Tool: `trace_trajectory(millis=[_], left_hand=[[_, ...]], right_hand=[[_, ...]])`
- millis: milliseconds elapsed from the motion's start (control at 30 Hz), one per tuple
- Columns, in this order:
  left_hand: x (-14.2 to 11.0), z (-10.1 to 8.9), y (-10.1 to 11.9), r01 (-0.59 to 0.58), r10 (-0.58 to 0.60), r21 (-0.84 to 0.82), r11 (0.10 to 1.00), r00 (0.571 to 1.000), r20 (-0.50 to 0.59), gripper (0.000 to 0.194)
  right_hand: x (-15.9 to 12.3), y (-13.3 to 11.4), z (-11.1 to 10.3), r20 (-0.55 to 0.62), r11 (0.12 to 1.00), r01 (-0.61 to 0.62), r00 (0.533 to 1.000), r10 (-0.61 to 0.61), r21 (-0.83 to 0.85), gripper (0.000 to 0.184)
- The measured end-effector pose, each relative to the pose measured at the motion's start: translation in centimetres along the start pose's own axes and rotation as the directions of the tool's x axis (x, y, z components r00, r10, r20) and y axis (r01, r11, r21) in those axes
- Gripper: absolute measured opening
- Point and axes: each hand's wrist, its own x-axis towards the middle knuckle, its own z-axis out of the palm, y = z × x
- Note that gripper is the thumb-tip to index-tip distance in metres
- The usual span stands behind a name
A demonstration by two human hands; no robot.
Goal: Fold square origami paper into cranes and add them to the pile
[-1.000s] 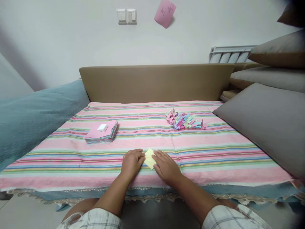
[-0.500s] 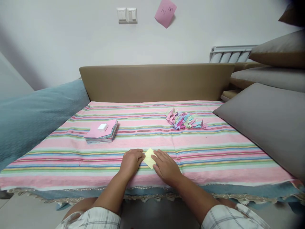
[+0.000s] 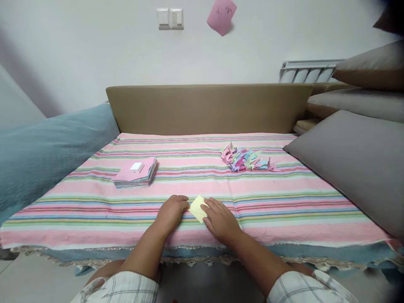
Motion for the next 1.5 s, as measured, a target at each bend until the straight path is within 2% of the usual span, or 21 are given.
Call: trace_trajectory(millis=[200,267,333,367,400,467,533,633,1233,1333,1400,1433,1500], left_hand=[[-0.3,-1.0,0.0,0.066,-0.067,0.03,0.997,0.997,0.049,0.022],[-0.5,-1.3,0.0,0.136,-0.135,0.043,0.99,0.991,-0.022,0.027],[-0.9,-1.3,0.6,0.173,-0.164,0.045,0.984,0.974,-0.157,0.033],[-1.2,-1.2,1.1,0.156,-0.142,0.047,0.987,0.966,-0.218,0.036],[-1.5,-1.0,1.8,0.083,-0.069,0.049,0.995,0.969,-0.237,0.036],[-2.2,-0.4,3.3,-0.059,0.074,0.076,0.995,0.975,-0.21,0.037],[-2.8,0.2,4.6,-0.082,0.099,0.095,0.992,0.975,-0.197,0.039],[-3.4,0.7,5.4,-0.053,0.065,0.08,0.995,0.985,-0.157,0.038],[-3.5,-0.9,2.0,0.1,-0.095,0.045,0.994,0.989,-0.118,0.033],[-3.4,-0.8,1.8,0.152,-0.146,0.017,0.988,0.974,-0.173,0.028],[-3.2,-0.6,2.3,0.117,-0.109,0.017,0.993,0.962,-0.251,0.024],[-3.1,-0.4,2.7,0.06,-0.05,0.028,0.998,0.961,-0.272,0.025],[-2.9,0.1,3.8,-0.091,0.099,0.046,0.995,0.967,-0.235,0.033]], right_hand=[[0.0,0.0,0.1,-0.008,1.0,0.0,1.0,0.0,-0.005,0.04],[0.0,0.0,0.0,-0.008,1.0,0.003,1.0,-0.003,-0.007,0.04],[0.0,0.0,0.0,-0.003,1.0,0.005,1.0,-0.005,-0.007,0.04],[0.0,0.0,0.0,0.001,1.0,0.003,1.0,-0.003,-0.006,0.04],[0.0,0.0,0.0,0.006,1.0,0.001,1.0,-0.001,-0.005,0.04],[0.0,0.0,0.0,0.016,1.0,-0.002,1.0,0.002,-0.002,0.041],[0.0,0.1,-0.1,0.026,1.0,0.003,1.0,-0.003,-0.002,0.041],[-0.1,0.2,-0.3,0.052,1.0,0.01,0.999,-0.009,-0.006,0.042],[0.0,0.1,-0.3,0.092,1.0,0.007,0.996,-0.005,-0.016,0.045],[0.0,0.1,-0.3,0.093,1.0,0.004,0.996,-0.003,-0.013,0.045],[0.0,0.1,-0.3,0.091,1.0,0.002,0.996,-0.001,-0.011,0.044],[0.0,0.1,-0.3,0.09,1.0,0.001,0.996,0.0,-0.009,0.044],[0.0,0.1,-0.3,0.089,1.0,-0.002,0.996,0.003,-0.004,0.044]])
